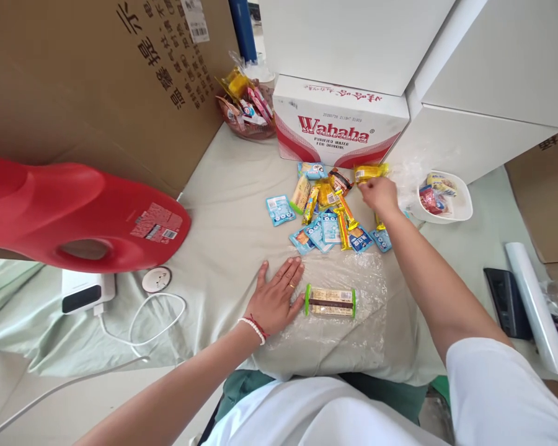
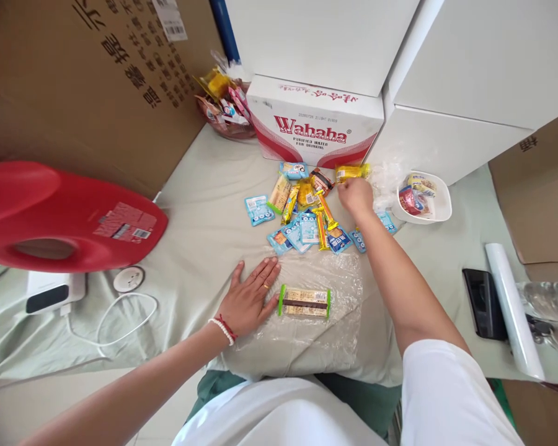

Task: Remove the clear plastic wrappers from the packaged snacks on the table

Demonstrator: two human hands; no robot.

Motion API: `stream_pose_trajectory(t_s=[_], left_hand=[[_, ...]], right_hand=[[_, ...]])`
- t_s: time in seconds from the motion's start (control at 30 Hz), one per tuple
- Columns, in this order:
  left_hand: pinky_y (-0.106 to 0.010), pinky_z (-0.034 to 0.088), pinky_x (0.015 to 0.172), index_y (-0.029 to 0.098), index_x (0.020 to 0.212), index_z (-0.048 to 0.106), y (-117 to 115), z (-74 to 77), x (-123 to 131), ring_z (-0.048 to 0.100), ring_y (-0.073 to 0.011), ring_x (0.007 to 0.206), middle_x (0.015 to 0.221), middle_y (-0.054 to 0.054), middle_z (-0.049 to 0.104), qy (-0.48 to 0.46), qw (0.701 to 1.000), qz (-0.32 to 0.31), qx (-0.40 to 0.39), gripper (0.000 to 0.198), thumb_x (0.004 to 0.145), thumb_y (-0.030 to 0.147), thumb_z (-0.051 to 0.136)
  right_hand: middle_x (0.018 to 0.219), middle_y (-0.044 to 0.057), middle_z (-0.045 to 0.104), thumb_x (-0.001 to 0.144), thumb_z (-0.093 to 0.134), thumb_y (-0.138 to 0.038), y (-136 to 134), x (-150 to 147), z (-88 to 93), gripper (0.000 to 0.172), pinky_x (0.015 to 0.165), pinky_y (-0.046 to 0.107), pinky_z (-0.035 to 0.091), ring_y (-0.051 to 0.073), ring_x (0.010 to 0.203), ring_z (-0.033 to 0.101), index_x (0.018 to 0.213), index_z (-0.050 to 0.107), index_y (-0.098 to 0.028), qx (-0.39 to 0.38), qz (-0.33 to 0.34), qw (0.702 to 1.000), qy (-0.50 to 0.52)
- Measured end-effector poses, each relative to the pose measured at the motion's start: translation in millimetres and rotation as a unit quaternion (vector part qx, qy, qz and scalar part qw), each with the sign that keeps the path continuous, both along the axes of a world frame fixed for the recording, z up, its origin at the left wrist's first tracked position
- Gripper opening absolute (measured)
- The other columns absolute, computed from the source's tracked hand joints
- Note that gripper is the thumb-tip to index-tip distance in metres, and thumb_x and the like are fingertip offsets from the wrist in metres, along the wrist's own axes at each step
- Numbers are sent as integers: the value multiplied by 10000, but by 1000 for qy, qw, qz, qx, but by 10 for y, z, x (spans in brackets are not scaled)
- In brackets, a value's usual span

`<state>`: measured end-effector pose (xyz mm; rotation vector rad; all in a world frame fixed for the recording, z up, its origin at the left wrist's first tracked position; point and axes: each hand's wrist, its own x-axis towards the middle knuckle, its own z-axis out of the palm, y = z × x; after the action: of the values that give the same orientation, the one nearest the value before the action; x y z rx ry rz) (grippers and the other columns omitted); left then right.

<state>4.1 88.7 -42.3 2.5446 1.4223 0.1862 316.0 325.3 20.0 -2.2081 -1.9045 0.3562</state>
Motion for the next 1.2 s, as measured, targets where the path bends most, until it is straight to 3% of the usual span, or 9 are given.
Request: stream_pose_trajectory(t_s=[0.07, 0.17, 0.4, 0.5, 0.63, 0.77, 0.97, 1.1, 1.2], left_hand=[[-630, 25, 1314, 236, 1685, 226, -1, 4, 6, 348, -299, 1581, 1703, -112, 347, 6, 1000, 0, 0, 676, 1059, 450, 365], [-635, 22, 1313, 236, 1687, 215, -3, 7, 9, 334, -299, 1588, 1707, -108, 338, 13, 1000, -1, -5, 682, 1058, 455, 362], [-660, -38, 1300, 191, 1695, 162, -1, -5, -18, 270, -309, 1613, 1731, -129, 251, 21, 999, -13, -29, 772, 1034, 522, 387], [-663, -34, 1300, 183, 1695, 151, -1, -8, -10, 264, -304, 1616, 1732, -132, 246, 14, 1000, -10, -26, 745, 1048, 490, 357], [-646, -41, 1304, 202, 1694, 162, -2, -3, 21, 273, -266, 1615, 1736, -107, 247, 8, 1000, -1, -21, 641, 1079, 359, 247], [-657, -8, 1304, 220, 1688, 201, 1, -6, 37, 288, -276, 1609, 1734, -95, 266, 14, 1000, 1, -16, 629, 1071, 332, 257], [-670, 27, 1303, 184, 1666, 277, -3, -29, 50, 280, -258, 1612, 1735, -92, 247, 25, 1000, 10, -7, 618, 1076, 360, 230], [-654, 45, 1309, 210, 1662, 299, -7, -36, 63, 296, -259, 1606, 1729, -87, 265, 19, 1000, 12, 1, 613, 1072, 366, 251], [-657, 48, 1308, 210, 1663, 295, -6, -51, 62, 289, -255, 1609, 1730, -83, 264, 20, 1000, 12, 5, 614, 1071, 370, 251]], right_hand=[[1106, 167, 743, 1008, 553, -380, 67, -208, -2, 330, 879, 371, 504, 299, 1025, 679, 1112, 746, -133, 27, 25, 999, -33], [1350, 193, 663, 951, 654, -377, 226, -486, -36, 479, 930, 383, 502, 313, 1114, 659, 1366, 643, -138, 10, 64, 996, -63], [1315, 216, 669, 947, 571, -202, 212, -503, -54, 419, 979, 431, 486, 341, 1138, 640, 1347, 640, -97, -8, 34, 997, -72], [1381, 216, 617, 951, 542, -235, -197, -344, 180, 516, 989, 434, 477, 351, 1178, 610, 1454, 553, -119, 47, 23, 997, -61], [1398, 171, 608, 948, 519, -276, -1136, -227, 538, 583, 1016, 423, 473, 334, 1229, 574, 1520, 485, -164, 65, 140, 988, -5], [1352, 119, 645, 930, 541, -286, -1961, -231, 568, 579, 937, 371, 525, 283, 1124, 642, 1504, 517, -210, -1, 232, 972, 30], [1363, 184, 627, 932, 537, -285, -2060, 66, 397, 548, 836, 403, 539, 337, 1083, 675, 1470, 557, -180, -23, -19, 994, -103], [1236, 118, 703, 851, 607, -319, -2145, 144, 390, 519, 845, 364, 547, 265, 1019, 682, 1353, 606, -188, -46, 37, 987, 149], [936, 39, 736, 755, 668, -372, -2272, -79, 297, 354, 762, 310, 541, 201, 831, 672, 1058, 670, -189, -256, 155, 874, 383]])
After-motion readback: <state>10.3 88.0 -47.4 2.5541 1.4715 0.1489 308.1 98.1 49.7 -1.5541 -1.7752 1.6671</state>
